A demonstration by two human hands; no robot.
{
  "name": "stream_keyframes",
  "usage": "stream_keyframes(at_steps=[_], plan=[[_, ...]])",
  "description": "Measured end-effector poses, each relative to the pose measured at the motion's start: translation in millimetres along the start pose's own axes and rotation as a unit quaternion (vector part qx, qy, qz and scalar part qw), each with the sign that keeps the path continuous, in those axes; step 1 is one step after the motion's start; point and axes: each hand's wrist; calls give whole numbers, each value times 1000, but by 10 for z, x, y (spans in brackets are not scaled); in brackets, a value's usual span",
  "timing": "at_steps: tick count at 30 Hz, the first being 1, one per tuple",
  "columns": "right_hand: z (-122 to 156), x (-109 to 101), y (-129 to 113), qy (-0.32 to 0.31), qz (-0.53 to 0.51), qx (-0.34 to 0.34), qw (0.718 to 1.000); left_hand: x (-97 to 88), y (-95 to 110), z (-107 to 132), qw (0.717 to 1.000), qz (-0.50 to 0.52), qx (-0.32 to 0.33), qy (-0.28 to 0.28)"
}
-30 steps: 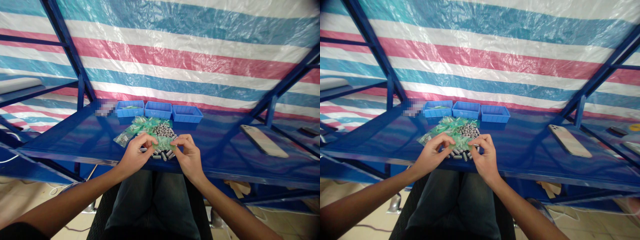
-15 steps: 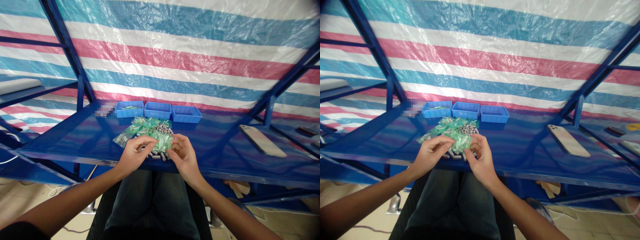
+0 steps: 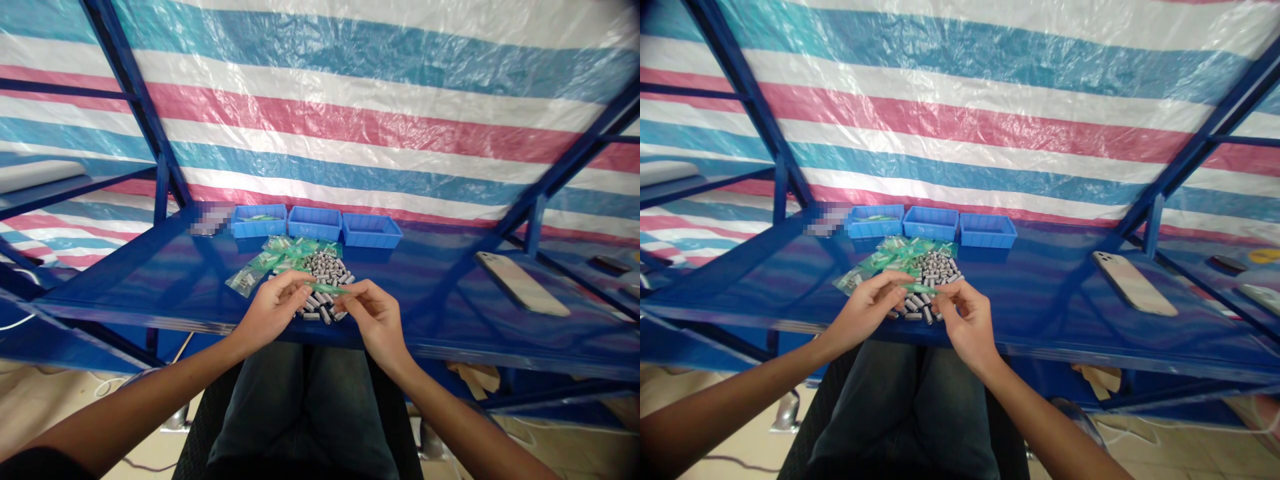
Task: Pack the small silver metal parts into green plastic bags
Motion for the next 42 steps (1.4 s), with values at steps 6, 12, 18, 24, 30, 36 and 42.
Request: stream_keyframes(at_steps=[6, 12, 18, 24, 30, 36, 42], plan=[[33, -88, 66, -16, -67, -81, 994, 17, -28, -10, 982, 186, -29, -12], [55, 77, 43, 1, -8, 8, 1000, 32, -31, 3, 990, 135, 16, 20], [-30, 76, 31, -22, -29, 129, 991, 29, 32, 7, 992, 124, 26, 25], [-43, 17, -3, 10, 7, 32, 999, 20, 40, 21, 998, 59, -28, 3], [-4, -25, -95, -1, 221, -233, 947, 21, 2, 29, 994, 82, -61, -25], [50, -7, -103, -22, 256, -316, 913, 51, 77, 43, 978, 204, -44, 20], [43, 1, -42, -40, 139, -159, 977, 53, 14, 23, 969, 244, -36, 20]])
Point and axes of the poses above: each hand's wrist, its own z-axis away from the middle knuckle, its own x-axis out of the palm, y = z × x, and after that the axes turned 9 degrees about -z, right-handed
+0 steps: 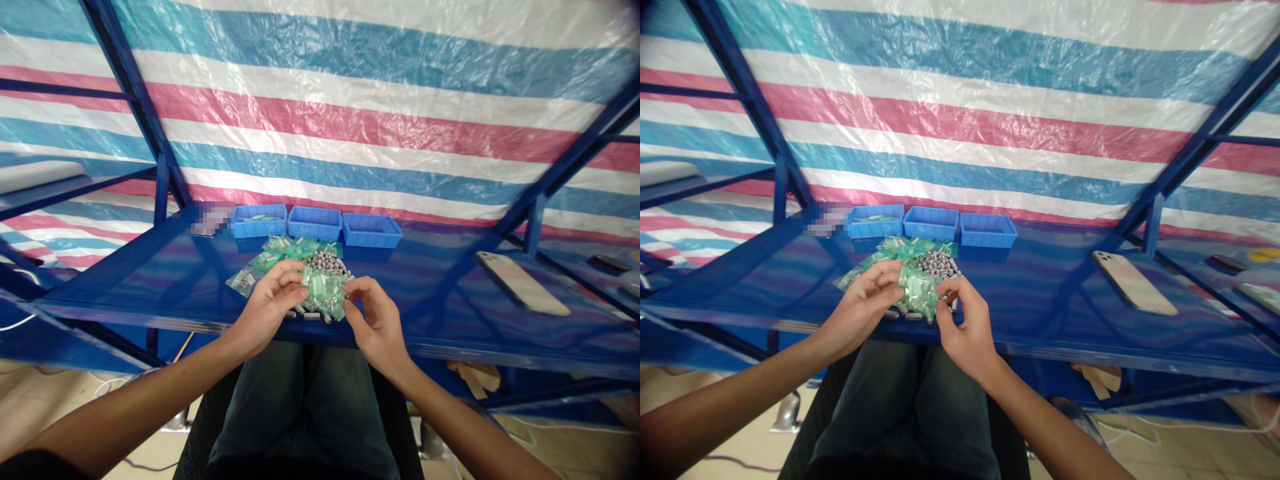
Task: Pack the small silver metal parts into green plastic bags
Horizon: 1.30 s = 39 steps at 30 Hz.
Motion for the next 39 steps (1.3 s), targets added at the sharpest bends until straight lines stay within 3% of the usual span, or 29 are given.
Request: stream_keyframes(at_steps=[4, 7, 10, 13, 16, 19, 21, 24, 27, 29, 32, 33, 37, 39], plan=[[-1, 37, 70, 1, -118, 114, 986, -21, -47, -26, 999, -49, 24, 1], [11, 42, 111, -13, -81, 127, 988, -28, -22, -13, 988, -138, 58, -27], [12, 10, 86, -11, 19, 50, 998, -43, 0, 37, 943, -281, 172, -35], [-11, -29, 17, -22, 110, -92, 989, -68, -6, 82, 856, -400, 324, -45], [-36, -47, -23, -25, 152, -145, 977, -134, 37, 35, 802, -448, 393, -37], [-51, -52, -18, -9, 168, -120, 978, -303, 202, -149, 782, -491, 375, 80], [-57, -57, -6, -6, 172, -105, 979, -475, 360, -331, 754, -522, 354, 183], [-61, -62, 2, -14, 172, -88, 981, -757, 587, -637, 716, -536, 337, 295], [-55, -53, -2, -27, 164, -80, 983, -968, 711, -935, 660, -577, 348, 333], [-48, -44, -6, -37, 160, -77, 983, -1042, 701, -1105, 638, -628, 334, 294], [-46, -41, -9, -48, 155, -72, 984, -1059, 566, -1259, 625, -736, 236, 107], [-49, -44, -7, -48, 154, -70, 984, -1044, 505, -1275, 620, -753, 207, 77], [-70, -67, 21, -47, 155, -60, 985, -935, 302, -1194, 638, -751, 166, 45], [-76, -75, 44, -38, 157, -55, 985, -891, 244, -1138, 647, -747, 152, -14]])
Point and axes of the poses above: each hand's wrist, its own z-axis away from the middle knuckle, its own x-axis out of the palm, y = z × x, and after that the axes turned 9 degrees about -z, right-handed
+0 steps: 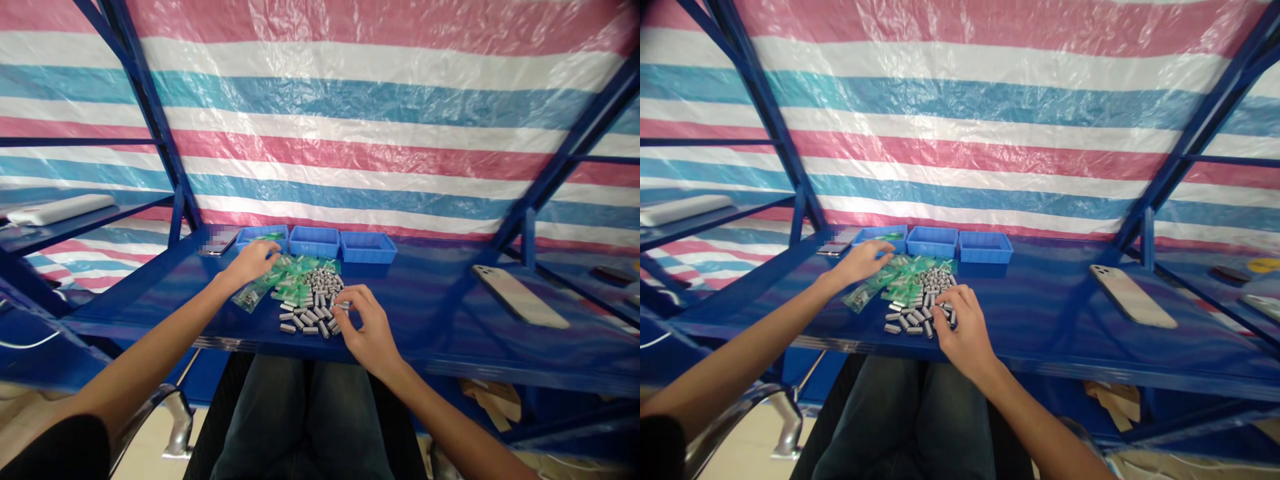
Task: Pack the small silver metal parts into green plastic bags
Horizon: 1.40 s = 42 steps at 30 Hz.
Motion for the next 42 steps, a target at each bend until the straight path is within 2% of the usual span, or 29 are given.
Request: stream_keyframes(at_steps=[2, 4, 10, 13, 15, 19, 21, 27, 32, 35, 40, 42], plan=[[2, 1, 19, 21, -1, 3, 1000, 32, 33, 24, 997, 7, 47, -59], [2, -3, 27, 34, -4, -2, 999, 65, 45, 19, 993, 12, 78, -92], [-23, -39, 86, 32, 15, -20, 999, 103, 127, -43, 980, 83, 168, -63], [-42, -54, 167, 36, 13, -7, 999, 92, 199, -53, 973, 80, 211, -55], [-57, -61, 225, 38, 0, 20, 999, 92, 241, -40, 976, 68, 203, -45], [-90, -63, 326, 43, -32, 87, 995, 125, 286, 33, 991, 69, 109, 21], [-98, -57, 366, 42, -38, 116, 992, 148, 287, 70, 993, 75, 81, 31], [-88, -35, 423, 23, -16, 137, 990, 157, 272, 73, 988, 55, 143, -38], [-94, -30, 417, 16, 2, 128, 992, 216, 266, 51, 994, 5, 111, 11], [-103, -27, 420, 8, 9, 123, 992, 265, 259, 55, 996, 12, 90, 26], [-112, -15, 422, 5, 17, 123, 992, 254, 242, 1, 980, 97, 171, -34], [-114, -12, 417, 3, 18, 126, 992, 239, 239, -31, 978, 100, 176, -49]])
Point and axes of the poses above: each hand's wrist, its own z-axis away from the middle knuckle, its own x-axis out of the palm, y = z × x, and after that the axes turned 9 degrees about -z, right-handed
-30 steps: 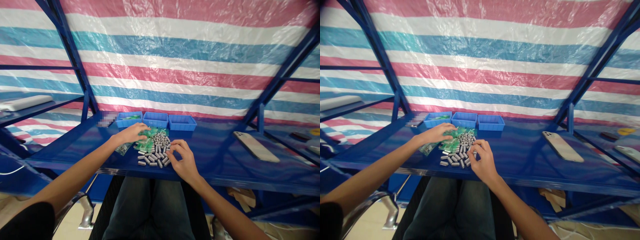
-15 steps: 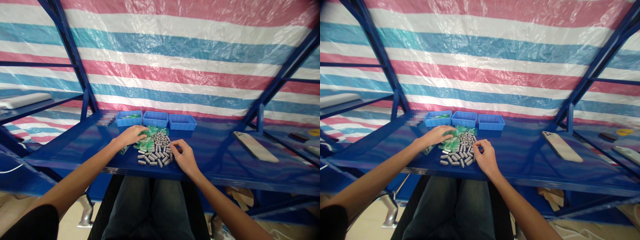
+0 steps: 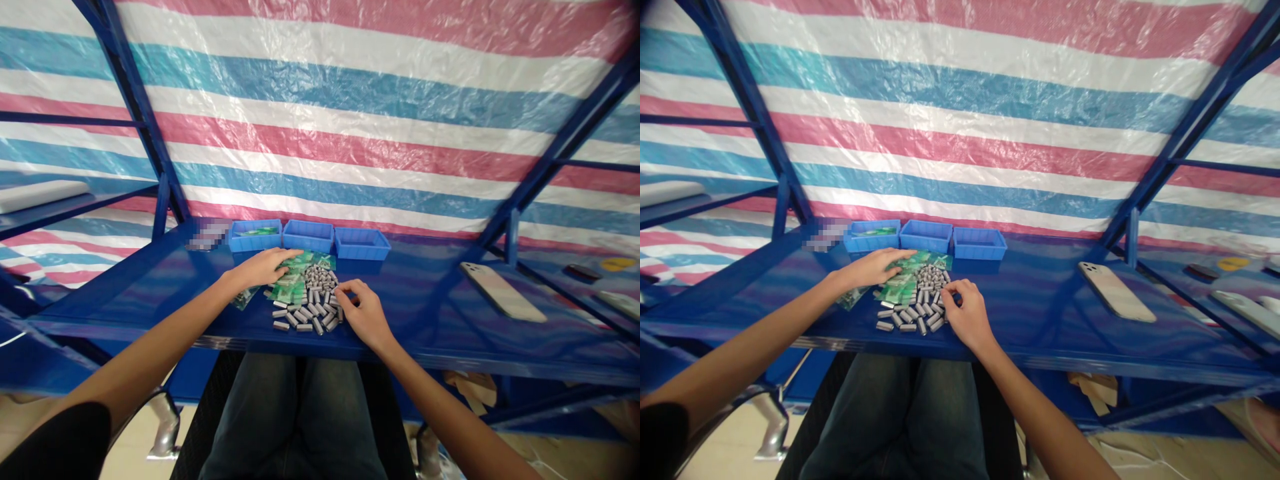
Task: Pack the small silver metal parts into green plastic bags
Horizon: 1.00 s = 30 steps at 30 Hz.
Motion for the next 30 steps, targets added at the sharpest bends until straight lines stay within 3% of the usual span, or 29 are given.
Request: stream_keyframes(at_steps=[4, 6, 9, 11, 14, 19, 22, 27, 30], plan=[[0, -2, -10, -7, 7, 5, 1000, -16, 4, -36, 999, -52, -4, 10], [4, -6, -16, -9, 13, 4, 1000, -37, 34, -40, 998, -52, -15, 45], [22, -13, -39, -3, 20, -12, 1000, -112, 158, -23, 974, 49, -124, 182], [44, -13, -71, 1, 13, -27, 1000, -172, 317, 13, 923, 188, -212, 260], [81, -10, -130, -12, -25, -46, 999, -213, 657, 109, 848, 398, -252, 242], [95, -9, -133, -53, -96, -42, 993, -78, 1145, 277, 790, 543, -231, 166], [79, -4, -74, -35, -135, -11, 990, 27, 1200, 337, 793, 552, -208, 151], [61, 12, -74, -57, -211, 50, 974, 99, 1079, 418, 866, 389, -200, 243], [56, -19, -130, -81, -283, 77, 952, 134, 1041, 437, 874, 361, -205, 252]])
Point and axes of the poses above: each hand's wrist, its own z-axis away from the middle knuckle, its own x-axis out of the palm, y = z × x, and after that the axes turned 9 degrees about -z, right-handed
